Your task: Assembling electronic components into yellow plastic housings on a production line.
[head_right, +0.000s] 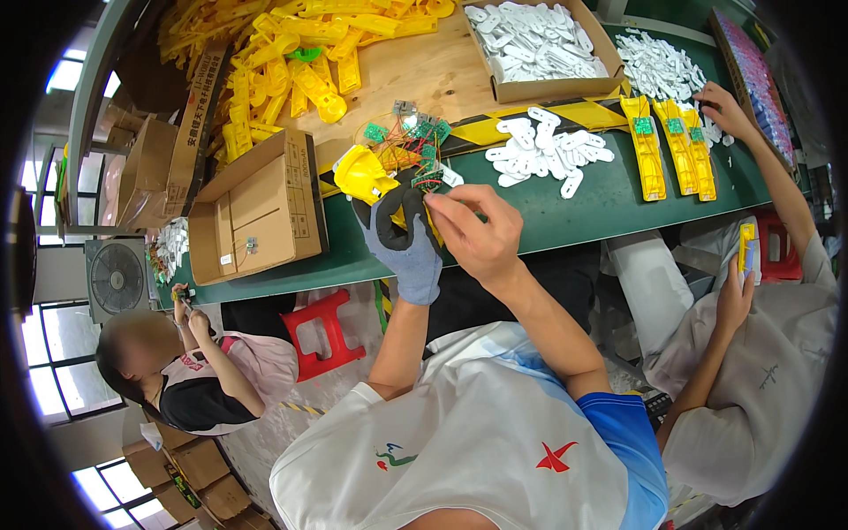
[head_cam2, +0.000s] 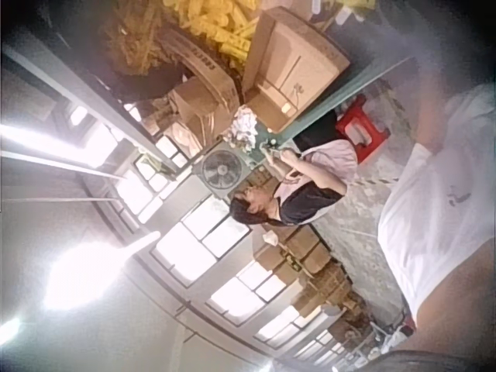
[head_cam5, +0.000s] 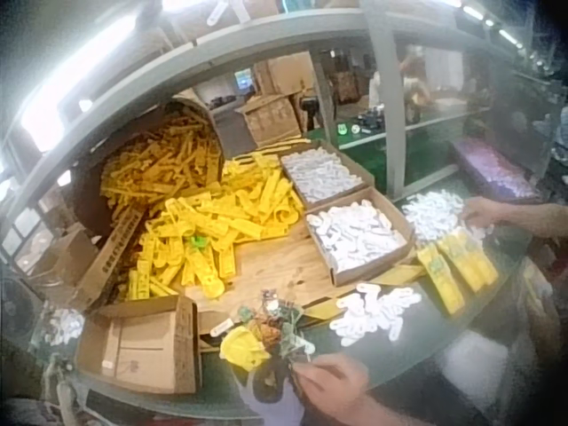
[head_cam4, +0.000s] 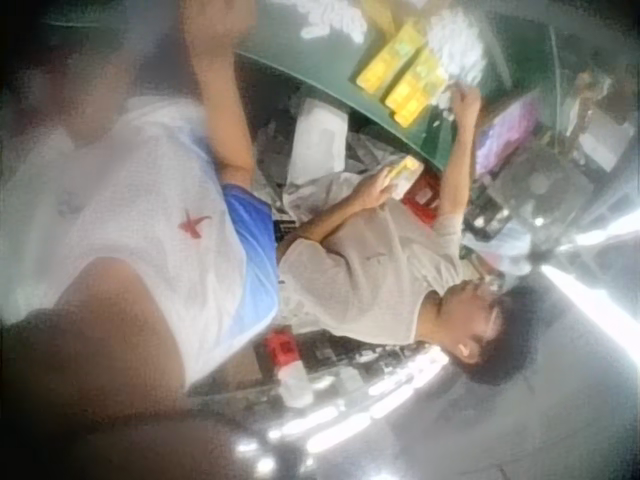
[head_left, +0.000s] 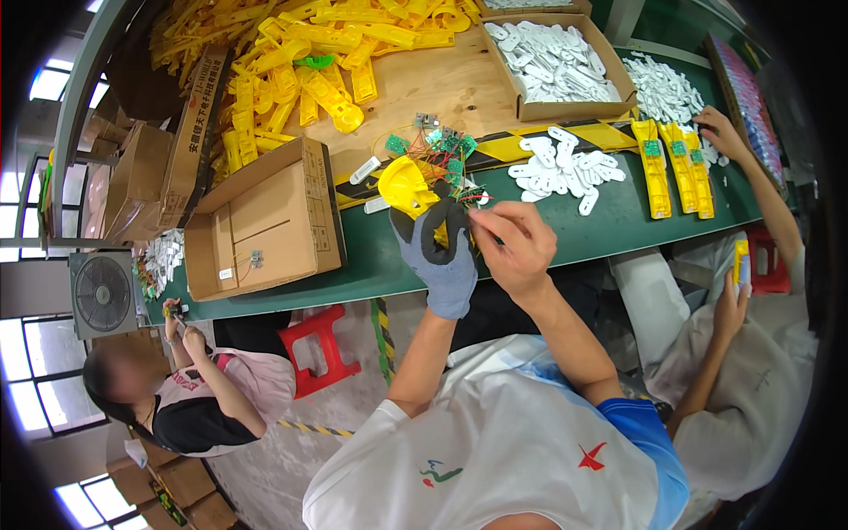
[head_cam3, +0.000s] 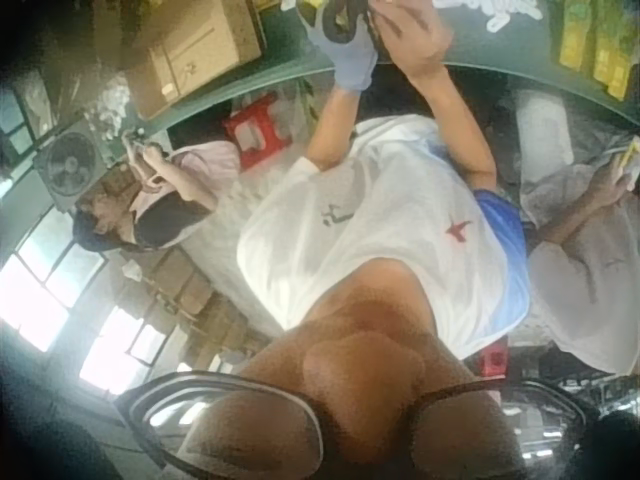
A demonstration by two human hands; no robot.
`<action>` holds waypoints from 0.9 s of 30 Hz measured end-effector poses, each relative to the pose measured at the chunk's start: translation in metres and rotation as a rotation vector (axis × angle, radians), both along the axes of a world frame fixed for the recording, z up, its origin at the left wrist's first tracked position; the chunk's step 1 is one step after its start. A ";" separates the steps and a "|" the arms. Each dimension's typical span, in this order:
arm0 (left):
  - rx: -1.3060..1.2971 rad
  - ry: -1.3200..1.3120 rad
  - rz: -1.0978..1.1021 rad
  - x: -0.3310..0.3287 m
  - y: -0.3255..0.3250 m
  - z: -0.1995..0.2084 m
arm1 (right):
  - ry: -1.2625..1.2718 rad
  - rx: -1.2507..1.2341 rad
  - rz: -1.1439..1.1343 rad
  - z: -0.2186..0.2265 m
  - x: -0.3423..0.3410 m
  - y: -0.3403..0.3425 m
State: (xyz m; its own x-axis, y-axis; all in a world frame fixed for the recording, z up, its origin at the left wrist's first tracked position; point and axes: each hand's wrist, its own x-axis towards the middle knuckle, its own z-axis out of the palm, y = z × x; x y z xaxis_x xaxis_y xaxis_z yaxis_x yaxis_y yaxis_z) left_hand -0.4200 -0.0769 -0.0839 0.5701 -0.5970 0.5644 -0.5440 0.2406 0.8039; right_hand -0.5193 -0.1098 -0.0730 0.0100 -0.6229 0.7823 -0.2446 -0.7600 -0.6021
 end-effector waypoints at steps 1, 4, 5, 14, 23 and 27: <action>0.007 0.000 0.009 0.000 0.001 0.000 | -0.001 -0.001 -0.002 0.000 0.000 -0.001; 0.018 -0.044 0.013 0.002 0.003 0.002 | 0.090 -0.041 -0.011 0.001 0.000 -0.003; 0.018 -0.045 0.010 0.003 0.003 0.001 | 0.099 -0.043 -0.027 0.002 0.001 -0.004; -0.021 -0.219 0.094 0.008 0.004 -0.002 | 0.120 -0.065 -0.119 0.005 0.012 -0.006; 0.134 -0.283 -0.069 0.030 0.016 0.016 | -0.016 0.585 0.402 0.024 -0.020 -0.012; 0.216 -0.311 -0.169 0.031 0.024 0.024 | 0.137 0.667 0.411 0.042 -0.030 -0.032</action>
